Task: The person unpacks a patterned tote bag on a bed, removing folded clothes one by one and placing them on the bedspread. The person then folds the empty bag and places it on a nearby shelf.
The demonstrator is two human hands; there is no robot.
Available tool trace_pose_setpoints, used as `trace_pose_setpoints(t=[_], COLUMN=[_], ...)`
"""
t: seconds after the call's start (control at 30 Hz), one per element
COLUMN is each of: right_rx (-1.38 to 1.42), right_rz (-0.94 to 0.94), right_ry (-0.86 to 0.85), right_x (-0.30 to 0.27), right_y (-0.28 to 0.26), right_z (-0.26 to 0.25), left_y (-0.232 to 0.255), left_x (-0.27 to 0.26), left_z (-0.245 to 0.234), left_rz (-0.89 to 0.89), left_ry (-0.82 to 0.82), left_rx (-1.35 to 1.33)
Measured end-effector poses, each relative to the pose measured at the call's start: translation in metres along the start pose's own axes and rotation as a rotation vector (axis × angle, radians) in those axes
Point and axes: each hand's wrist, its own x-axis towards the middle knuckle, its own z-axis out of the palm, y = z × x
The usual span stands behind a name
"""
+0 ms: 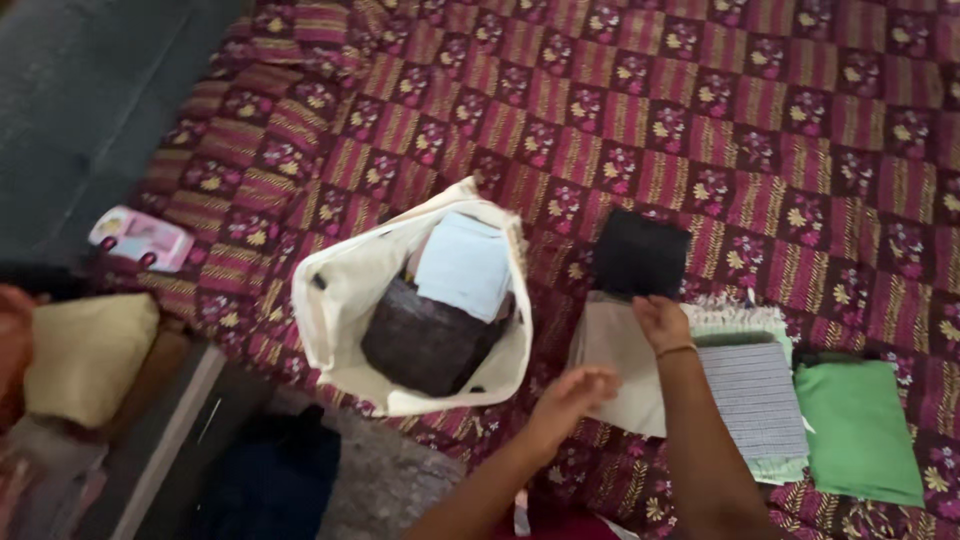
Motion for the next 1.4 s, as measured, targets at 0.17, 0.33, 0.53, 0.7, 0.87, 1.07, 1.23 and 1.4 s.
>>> trace_pose_setpoints(t=[0.17,0.33,0.53,0.7,0.87,1.07,1.23,1.4], right_rx=[1.149,1.091,0.767,0.730,0.726,0.725,0.707,0.661], right_rz=[0.579,0.635,0.316,0.208,0.208,0.185,0.201,0.188], right_ry=[-0.175,-0.163,-0.175,-0.188,-0.183,-0.180,-0.154,-0.235], right_x=[-0.050,-0.109,-0.177,-0.212,-0.229,-0.234,-0.237,-0.238], right_y=[-0.014,-0.040,-0.132,-0.178,-0.178,-0.164,-0.177,-0.195], right_z=[-0.010,0.004,0.035,0.046,0.062,0.090,0.115,0.136], left_y=[0.029,0.022,0.012,0.022,0.025,0.030,0.031,0.020], left_x=[0.027,0.110,0.154,0.149,0.150,0.159,0.165,0.159], left_z=[-0.063,-0.210,-0.295,-0.329,-0.341,-0.350,-0.347,-0.306], left_rz=[0.517,0.192,0.027,-0.093,-0.158,-0.215,-0.209,0.280], left_ry=[0.199,0.779,1.055,0.871,0.680,0.721,0.560,0.424], left_rx=[-0.261,-0.339,0.394,0.769,0.876,0.706,0.592,0.206])
